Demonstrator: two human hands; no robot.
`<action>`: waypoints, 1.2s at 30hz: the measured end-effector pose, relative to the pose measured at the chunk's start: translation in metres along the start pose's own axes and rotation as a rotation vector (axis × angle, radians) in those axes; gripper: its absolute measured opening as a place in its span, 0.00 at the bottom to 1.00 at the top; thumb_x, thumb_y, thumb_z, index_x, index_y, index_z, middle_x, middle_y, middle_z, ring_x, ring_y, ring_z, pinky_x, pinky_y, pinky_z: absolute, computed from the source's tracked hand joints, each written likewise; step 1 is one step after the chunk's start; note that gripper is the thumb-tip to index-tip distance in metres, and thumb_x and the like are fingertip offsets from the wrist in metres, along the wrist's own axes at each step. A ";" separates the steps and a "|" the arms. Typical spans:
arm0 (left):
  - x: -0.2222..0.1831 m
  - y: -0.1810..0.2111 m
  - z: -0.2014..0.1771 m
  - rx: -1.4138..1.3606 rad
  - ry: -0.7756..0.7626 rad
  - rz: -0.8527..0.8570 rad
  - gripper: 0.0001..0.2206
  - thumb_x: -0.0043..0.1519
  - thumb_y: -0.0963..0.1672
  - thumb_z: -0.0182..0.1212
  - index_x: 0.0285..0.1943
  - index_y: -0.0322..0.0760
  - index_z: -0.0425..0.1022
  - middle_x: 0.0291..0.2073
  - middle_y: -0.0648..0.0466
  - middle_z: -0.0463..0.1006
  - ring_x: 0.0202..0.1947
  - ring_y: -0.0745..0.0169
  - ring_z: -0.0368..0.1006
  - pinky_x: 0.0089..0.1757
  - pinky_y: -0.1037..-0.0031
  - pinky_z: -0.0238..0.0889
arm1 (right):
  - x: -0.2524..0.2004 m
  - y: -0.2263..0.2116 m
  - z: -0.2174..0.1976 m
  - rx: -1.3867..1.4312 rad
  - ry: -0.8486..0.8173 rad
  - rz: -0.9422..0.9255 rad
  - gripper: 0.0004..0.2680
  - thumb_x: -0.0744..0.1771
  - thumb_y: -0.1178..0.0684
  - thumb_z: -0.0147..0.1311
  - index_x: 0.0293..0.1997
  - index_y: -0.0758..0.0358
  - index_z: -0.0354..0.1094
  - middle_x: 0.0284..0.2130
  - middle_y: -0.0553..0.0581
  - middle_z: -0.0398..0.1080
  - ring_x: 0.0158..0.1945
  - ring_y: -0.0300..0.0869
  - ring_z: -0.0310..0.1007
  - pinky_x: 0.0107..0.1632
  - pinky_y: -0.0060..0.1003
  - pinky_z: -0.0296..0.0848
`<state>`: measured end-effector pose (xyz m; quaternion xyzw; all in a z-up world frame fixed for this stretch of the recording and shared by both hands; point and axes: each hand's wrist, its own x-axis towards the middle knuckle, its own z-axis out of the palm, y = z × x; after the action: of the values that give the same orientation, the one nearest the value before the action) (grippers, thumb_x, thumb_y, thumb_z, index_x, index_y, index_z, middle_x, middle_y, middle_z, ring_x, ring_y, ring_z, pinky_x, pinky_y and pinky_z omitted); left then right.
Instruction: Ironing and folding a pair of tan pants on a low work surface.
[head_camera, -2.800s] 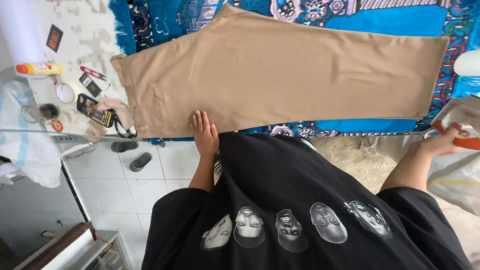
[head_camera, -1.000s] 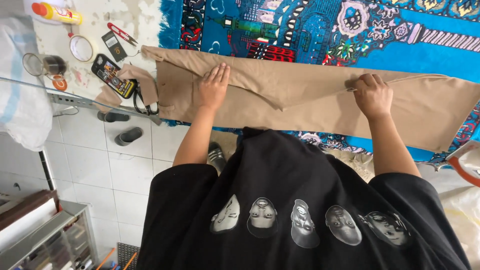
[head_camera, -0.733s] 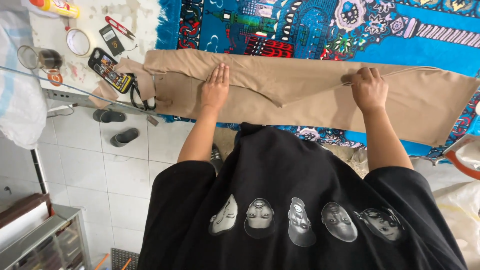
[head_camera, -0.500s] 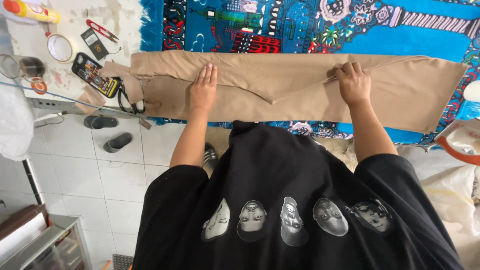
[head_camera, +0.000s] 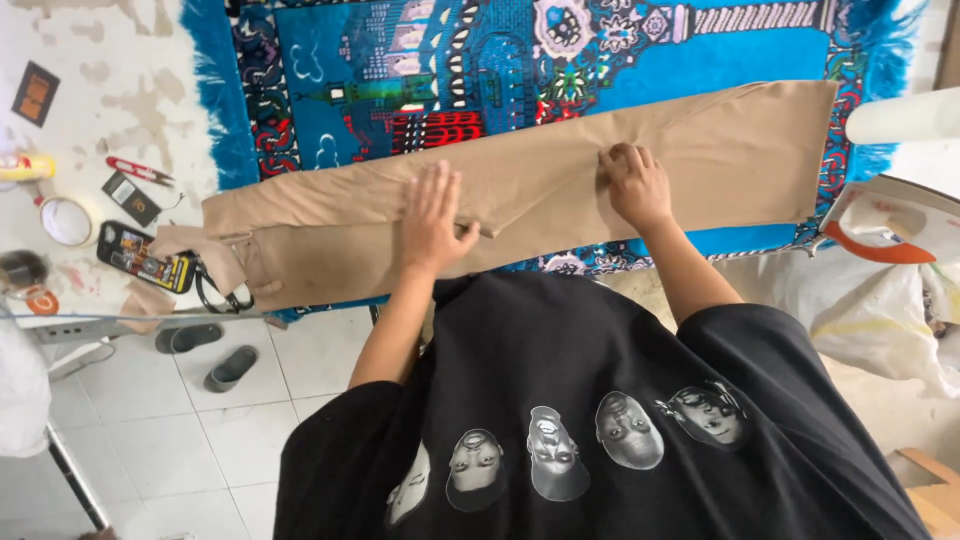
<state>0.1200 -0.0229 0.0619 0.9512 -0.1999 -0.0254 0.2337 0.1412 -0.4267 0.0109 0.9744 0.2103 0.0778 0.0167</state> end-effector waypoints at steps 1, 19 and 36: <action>0.010 0.010 0.008 -0.004 -0.005 0.013 0.41 0.55 0.51 0.66 0.78 0.31 0.57 0.77 0.36 0.52 0.77 0.35 0.44 0.70 0.45 0.35 | 0.002 0.002 0.005 -0.006 -0.002 0.013 0.17 0.62 0.53 0.60 0.57 0.46 0.75 0.50 0.52 0.66 0.54 0.46 0.69 0.43 0.37 0.74; 0.005 0.019 0.053 0.088 -0.426 0.159 0.34 0.64 0.51 0.50 0.81 0.42 0.52 0.80 0.51 0.48 0.79 0.53 0.42 0.70 0.44 0.32 | 0.013 0.038 -0.015 0.271 -0.349 0.678 0.25 0.73 0.45 0.36 0.81 0.64 0.40 0.78 0.65 0.36 0.80 0.54 0.28 0.71 0.74 0.27; 0.076 0.069 0.084 0.177 -0.110 -0.306 0.34 0.68 0.56 0.45 0.82 0.44 0.49 0.80 0.47 0.45 0.80 0.47 0.39 0.66 0.31 0.16 | 0.085 -0.014 -0.006 0.372 -0.162 0.261 0.24 0.74 0.34 0.40 0.80 0.46 0.49 0.77 0.62 0.37 0.80 0.59 0.33 0.76 0.62 0.43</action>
<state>0.1522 -0.1449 0.0219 0.9845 -0.0669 -0.0951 0.1314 0.2110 -0.3792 0.0283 0.9827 0.0911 -0.0394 -0.1564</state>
